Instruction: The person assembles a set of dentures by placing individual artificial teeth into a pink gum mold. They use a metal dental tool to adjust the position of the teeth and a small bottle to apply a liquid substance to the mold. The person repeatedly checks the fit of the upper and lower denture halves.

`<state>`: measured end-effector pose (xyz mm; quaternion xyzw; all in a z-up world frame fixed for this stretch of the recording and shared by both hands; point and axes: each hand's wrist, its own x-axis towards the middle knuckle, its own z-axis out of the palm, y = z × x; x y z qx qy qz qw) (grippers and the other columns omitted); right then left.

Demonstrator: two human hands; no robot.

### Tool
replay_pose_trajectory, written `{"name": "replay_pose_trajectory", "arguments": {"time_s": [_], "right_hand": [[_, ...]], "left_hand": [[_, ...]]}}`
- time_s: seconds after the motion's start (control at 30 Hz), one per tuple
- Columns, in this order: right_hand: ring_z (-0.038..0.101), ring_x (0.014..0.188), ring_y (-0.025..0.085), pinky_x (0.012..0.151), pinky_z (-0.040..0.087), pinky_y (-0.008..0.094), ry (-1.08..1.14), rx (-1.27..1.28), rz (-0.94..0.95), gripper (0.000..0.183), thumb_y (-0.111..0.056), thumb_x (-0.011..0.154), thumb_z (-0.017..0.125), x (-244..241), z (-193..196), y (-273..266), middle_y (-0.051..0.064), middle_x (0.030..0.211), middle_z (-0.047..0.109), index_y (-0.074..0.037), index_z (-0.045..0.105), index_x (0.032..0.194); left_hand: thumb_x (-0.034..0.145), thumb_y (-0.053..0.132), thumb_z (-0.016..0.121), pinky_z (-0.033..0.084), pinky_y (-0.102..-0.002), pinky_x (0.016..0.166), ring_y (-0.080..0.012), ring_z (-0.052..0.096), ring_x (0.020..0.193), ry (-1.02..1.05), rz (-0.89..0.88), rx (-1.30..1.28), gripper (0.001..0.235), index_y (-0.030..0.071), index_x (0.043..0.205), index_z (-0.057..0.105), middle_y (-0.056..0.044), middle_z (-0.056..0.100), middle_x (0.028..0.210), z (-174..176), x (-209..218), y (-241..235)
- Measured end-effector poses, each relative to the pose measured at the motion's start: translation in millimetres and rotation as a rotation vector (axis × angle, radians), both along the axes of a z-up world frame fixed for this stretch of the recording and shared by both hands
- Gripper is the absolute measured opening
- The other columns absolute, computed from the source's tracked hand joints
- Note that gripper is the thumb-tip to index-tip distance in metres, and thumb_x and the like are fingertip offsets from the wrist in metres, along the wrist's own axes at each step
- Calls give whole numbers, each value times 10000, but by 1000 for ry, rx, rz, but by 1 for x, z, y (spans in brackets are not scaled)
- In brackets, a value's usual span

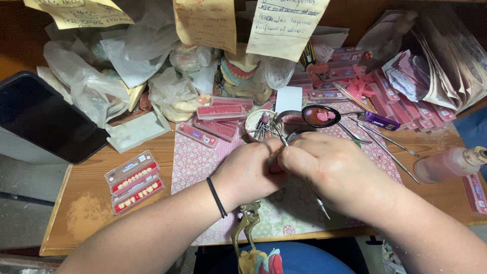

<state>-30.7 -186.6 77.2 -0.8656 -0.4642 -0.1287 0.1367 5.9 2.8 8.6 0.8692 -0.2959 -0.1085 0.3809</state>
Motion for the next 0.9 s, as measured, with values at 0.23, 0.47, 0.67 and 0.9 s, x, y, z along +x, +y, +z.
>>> {"name": "replay_pose_trajectory", "arguments": {"time_s": [0.23,0.47,0.67,0.9], "right_hand": [[577,789,274,678,481,406,87,83,-42,132,-175,1045,511,1,2,-6,51,906,643,-109,626,1047],[729,1149,270,916,548,359,23,537,-452,257,30,953,625,16,7,-61,173,1225,717,-57,417,1078],[647,904,165,820,495,273,410,887,-331,251,37,907,580,58,-41,-94,121,984,697,-119,422,1024],[706,877,128,783,538,220,493,983,-319,221,-30,965,692,50,-31,-75,127,947,768,-91,480,947]], "left_hand": [[731,362,668,544,-473,708,-395,732,904,-6,-20,50,320,166,969,583,-106,763,902,1,3,-1],[822,400,641,515,-436,729,-344,732,897,-42,74,-19,405,193,1171,639,-81,787,984,-4,1,1],[794,363,708,560,-444,777,-348,751,901,-86,83,-103,420,190,1176,677,-117,779,954,-13,2,1],[767,321,740,590,-460,776,-403,751,925,-42,97,-121,417,188,1161,708,-159,763,871,-13,2,1]]}}
